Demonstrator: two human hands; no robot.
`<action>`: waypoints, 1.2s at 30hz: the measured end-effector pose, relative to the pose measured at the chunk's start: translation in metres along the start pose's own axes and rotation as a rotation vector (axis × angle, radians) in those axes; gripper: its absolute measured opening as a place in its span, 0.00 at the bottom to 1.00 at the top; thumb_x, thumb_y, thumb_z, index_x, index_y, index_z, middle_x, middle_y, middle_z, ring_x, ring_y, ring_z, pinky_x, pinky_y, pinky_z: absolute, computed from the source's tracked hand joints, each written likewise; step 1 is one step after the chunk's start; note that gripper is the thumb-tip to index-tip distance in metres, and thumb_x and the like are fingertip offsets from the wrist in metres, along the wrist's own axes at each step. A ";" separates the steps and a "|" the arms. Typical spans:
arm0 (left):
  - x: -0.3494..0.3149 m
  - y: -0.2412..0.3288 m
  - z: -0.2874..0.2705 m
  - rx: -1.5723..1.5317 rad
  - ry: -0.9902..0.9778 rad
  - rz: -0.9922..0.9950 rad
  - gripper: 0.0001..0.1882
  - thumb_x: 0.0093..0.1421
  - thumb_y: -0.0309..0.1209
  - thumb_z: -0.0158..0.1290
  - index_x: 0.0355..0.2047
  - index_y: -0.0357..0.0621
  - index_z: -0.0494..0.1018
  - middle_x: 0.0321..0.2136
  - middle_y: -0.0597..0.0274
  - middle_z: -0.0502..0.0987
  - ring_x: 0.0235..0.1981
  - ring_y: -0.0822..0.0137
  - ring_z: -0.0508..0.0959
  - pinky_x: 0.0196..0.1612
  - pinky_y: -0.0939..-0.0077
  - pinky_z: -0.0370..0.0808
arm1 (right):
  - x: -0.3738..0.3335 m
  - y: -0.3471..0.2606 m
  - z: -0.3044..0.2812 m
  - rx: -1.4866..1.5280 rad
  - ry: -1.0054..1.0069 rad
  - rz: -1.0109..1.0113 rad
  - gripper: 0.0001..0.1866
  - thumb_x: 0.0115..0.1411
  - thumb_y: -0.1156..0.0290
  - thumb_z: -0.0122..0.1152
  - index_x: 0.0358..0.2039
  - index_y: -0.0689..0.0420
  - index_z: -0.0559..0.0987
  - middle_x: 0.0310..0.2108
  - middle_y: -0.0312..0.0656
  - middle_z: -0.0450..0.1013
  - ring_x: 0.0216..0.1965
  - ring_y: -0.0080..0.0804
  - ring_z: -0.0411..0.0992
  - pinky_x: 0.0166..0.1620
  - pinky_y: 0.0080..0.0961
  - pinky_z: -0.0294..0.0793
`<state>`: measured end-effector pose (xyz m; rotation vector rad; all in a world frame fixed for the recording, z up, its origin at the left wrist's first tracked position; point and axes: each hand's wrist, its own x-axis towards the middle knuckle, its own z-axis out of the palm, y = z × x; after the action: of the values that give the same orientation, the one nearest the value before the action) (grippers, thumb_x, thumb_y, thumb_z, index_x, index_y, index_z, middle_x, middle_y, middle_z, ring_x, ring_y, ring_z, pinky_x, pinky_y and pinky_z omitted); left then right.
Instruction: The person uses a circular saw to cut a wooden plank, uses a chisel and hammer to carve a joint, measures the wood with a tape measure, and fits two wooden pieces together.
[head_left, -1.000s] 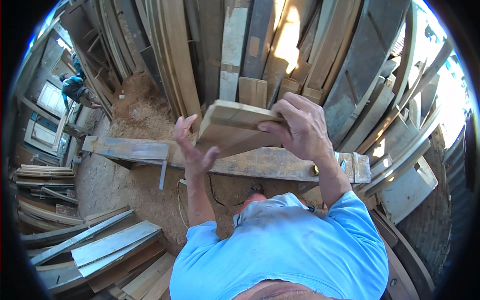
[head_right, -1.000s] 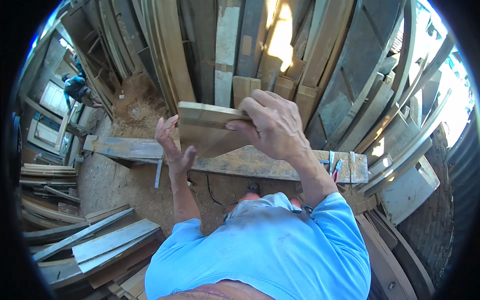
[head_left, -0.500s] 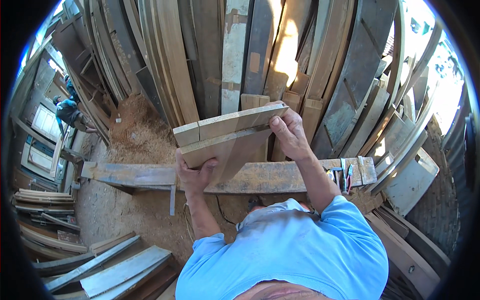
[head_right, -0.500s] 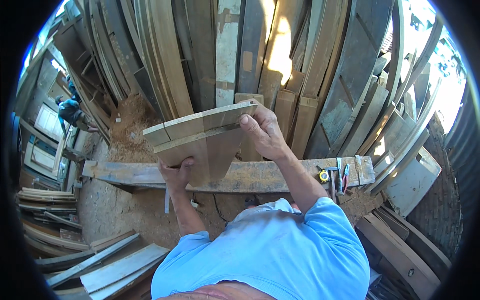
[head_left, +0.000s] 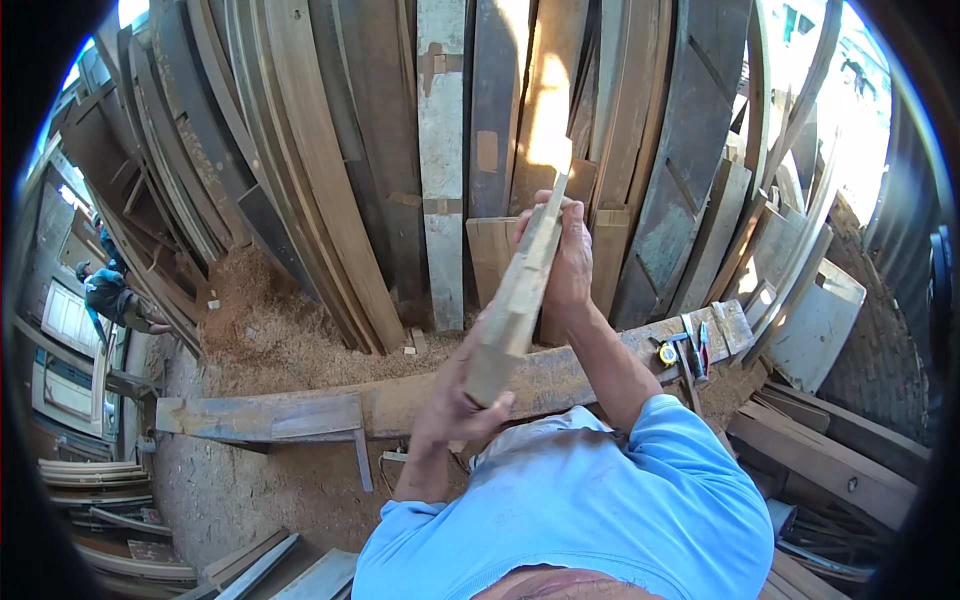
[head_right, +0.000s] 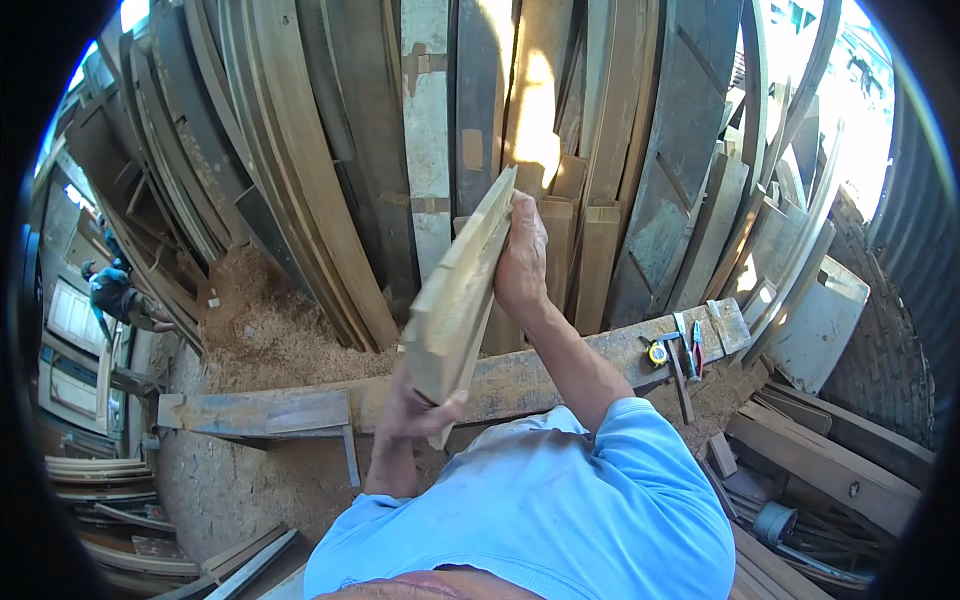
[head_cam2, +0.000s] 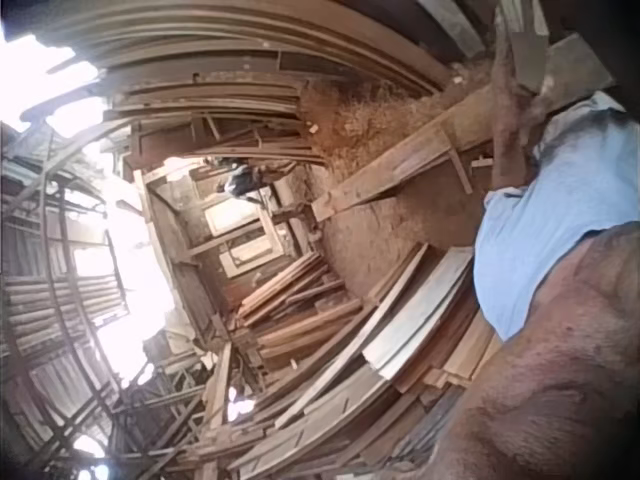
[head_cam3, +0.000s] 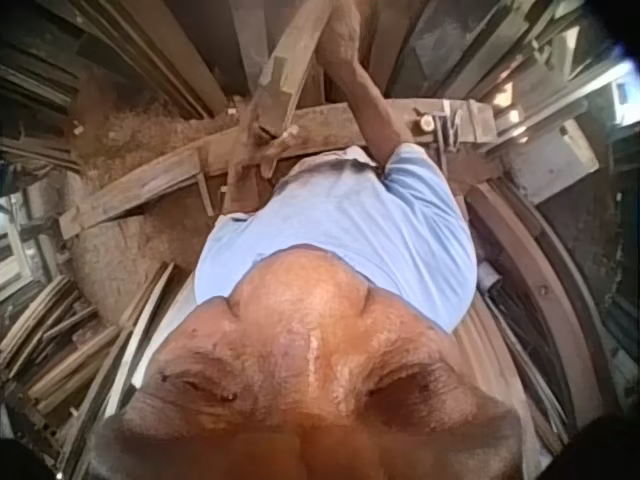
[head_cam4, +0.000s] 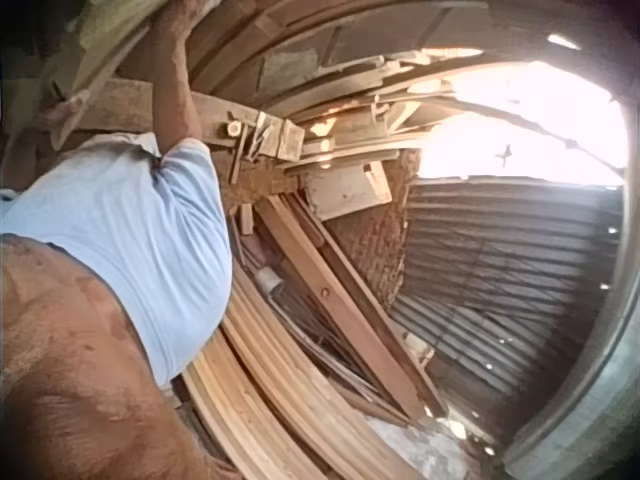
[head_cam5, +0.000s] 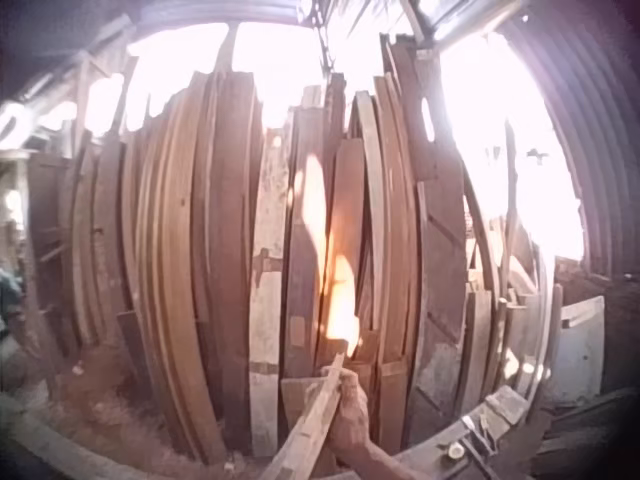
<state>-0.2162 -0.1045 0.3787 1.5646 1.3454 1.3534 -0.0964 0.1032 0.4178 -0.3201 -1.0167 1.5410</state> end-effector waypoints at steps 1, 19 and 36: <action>0.005 0.006 0.014 -0.030 0.014 -0.017 0.49 0.50 0.24 0.64 0.72 0.34 0.56 0.67 0.40 0.66 0.66 0.52 0.71 0.64 0.62 0.71 | 0.004 -0.002 0.001 -0.057 -0.006 -0.006 0.29 0.79 0.43 0.35 0.57 0.57 0.71 0.35 0.45 0.76 0.35 0.30 0.75 0.38 0.27 0.78; 0.063 0.004 0.039 0.210 -0.005 0.210 0.56 0.48 0.21 0.56 0.76 0.30 0.43 0.74 0.38 0.55 0.75 0.52 0.58 0.73 0.62 0.59 | 0.052 0.042 -0.070 0.184 0.015 0.098 0.28 0.79 0.47 0.40 0.48 0.61 0.78 0.37 0.49 0.81 0.34 0.33 0.80 0.39 0.29 0.82; 0.085 -0.009 0.029 0.116 -0.049 0.222 0.55 0.48 0.20 0.57 0.77 0.34 0.45 0.69 0.41 0.62 0.71 0.53 0.65 0.71 0.61 0.62 | 0.065 0.049 -0.077 0.226 0.051 0.032 0.26 0.79 0.48 0.40 0.45 0.59 0.77 0.36 0.49 0.81 0.32 0.33 0.80 0.35 0.27 0.83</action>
<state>-0.1960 -0.0167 0.3870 1.8593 1.2698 1.3773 -0.0925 0.1983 0.3588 -0.2169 -0.7924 1.6502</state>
